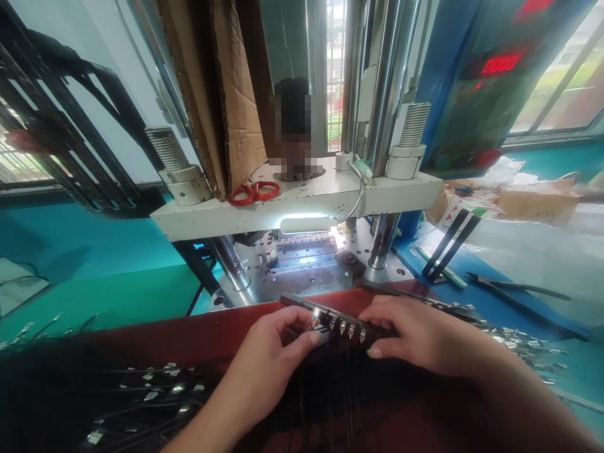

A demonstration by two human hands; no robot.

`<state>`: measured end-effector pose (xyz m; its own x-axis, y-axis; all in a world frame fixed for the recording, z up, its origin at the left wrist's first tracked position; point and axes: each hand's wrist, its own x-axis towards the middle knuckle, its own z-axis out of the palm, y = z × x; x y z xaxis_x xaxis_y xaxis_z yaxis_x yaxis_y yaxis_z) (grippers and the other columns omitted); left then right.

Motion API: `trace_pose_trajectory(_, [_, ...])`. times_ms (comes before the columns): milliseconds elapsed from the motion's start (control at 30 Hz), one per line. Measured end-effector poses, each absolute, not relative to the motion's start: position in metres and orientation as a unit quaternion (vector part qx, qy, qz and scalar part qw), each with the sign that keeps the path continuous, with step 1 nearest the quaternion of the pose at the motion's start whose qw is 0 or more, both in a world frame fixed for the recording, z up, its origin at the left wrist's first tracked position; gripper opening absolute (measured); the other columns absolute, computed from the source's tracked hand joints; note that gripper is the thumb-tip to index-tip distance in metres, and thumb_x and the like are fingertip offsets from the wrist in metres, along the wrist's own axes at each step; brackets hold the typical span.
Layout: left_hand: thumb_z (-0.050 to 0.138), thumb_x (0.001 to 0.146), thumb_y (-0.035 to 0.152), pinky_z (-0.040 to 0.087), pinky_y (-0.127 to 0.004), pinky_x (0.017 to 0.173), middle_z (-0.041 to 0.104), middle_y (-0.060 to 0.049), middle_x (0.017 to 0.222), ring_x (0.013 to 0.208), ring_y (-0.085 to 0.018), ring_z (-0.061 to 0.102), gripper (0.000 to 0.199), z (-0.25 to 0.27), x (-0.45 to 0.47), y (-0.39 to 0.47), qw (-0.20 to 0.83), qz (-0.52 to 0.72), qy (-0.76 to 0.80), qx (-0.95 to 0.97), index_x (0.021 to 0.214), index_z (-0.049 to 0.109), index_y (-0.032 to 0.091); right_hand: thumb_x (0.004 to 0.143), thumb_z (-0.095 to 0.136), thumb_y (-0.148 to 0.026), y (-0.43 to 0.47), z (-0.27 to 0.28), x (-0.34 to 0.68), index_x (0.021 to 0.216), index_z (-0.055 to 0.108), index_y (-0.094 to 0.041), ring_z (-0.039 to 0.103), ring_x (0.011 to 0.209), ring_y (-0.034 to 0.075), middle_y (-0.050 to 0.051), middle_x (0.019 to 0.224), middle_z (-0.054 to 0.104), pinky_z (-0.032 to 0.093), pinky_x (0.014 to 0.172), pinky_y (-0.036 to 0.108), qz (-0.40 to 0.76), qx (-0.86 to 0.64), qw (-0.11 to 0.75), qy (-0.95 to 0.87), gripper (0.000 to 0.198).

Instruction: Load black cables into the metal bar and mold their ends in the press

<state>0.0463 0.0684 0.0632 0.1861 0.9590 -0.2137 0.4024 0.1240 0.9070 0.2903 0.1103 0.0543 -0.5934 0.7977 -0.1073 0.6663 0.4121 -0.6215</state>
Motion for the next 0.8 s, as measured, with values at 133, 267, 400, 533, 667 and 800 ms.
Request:
trace_pose_trajectory(133, [0.06,0.081,0.033,0.042,-0.028,0.072,0.067,-0.002,0.085,0.079,-0.019,0.06,0.02,0.057,0.047,0.07,0.435,0.277,0.603,0.609,0.097,0.062,0.02,0.079,0.064,-0.02,0.11,0.049,0.291,0.087,0.071,-0.024,0.062,0.082,0.021,0.002,0.09,0.069,0.044,0.075,0.03,0.339,-0.434,0.102,-0.829,0.011])
trace_pose_trajectory(267, [0.052,0.086,0.035,0.04,-0.029,0.066,0.068,-0.002,0.08,0.073,-0.02,0.061,0.017,0.047,0.05,0.069,0.325,0.221,0.626,0.673,0.085,0.062,0.021,0.077,0.064,-0.018,0.112,0.043,0.292,0.087,0.073,-0.024,0.062,0.081,0.022,0.002,0.086,0.071,0.045,0.072,0.03,0.363,-0.443,0.126,-0.81,0.014])
trace_pose_trajectory(400, [0.047,0.087,0.028,0.039,-0.034,0.069,0.07,-0.007,0.088,0.082,-0.026,0.064,0.02,0.045,0.059,0.069,0.148,0.108,0.639,0.747,0.084,0.065,0.022,0.077,0.064,-0.017,0.112,0.038,0.292,0.093,0.073,-0.025,0.063,0.08,0.022,0.003,0.088,0.072,0.046,0.071,0.03,0.346,-0.452,0.137,-0.811,0.02])
trace_pose_trajectory(533, [0.04,0.09,0.026,0.041,-0.037,0.065,0.071,-0.011,0.086,0.08,-0.03,0.066,0.027,0.048,0.07,0.074,0.057,-0.008,0.64,0.766,0.081,0.065,0.018,0.077,0.063,-0.015,0.111,0.039,0.291,0.092,0.073,-0.024,0.063,0.082,0.023,0.003,0.091,0.072,0.045,0.073,0.03,0.336,-0.447,0.138,-0.818,0.02])
trace_pose_trajectory(667, [0.037,0.091,0.026,0.043,-0.038,0.063,0.071,-0.012,0.085,0.08,-0.031,0.067,0.03,0.048,0.075,0.08,0.033,-0.034,0.64,0.767,0.079,0.064,0.017,0.078,0.061,-0.015,0.11,0.042,0.291,0.084,0.073,-0.022,0.064,0.08,0.023,0.004,0.086,0.073,0.045,0.073,0.031,0.338,-0.439,0.132,-0.822,0.015])
trace_pose_trajectory(800, [0.037,0.091,0.028,0.044,-0.039,0.065,0.071,-0.012,0.088,0.084,-0.032,0.067,0.03,0.046,0.074,0.083,0.042,-0.035,0.64,0.767,0.08,0.063,0.018,0.08,0.06,-0.016,0.109,0.045,0.291,0.085,0.072,-0.022,0.064,0.081,0.023,0.005,0.087,0.073,0.045,0.074,0.031,0.329,-0.443,0.129,-0.824,0.014])
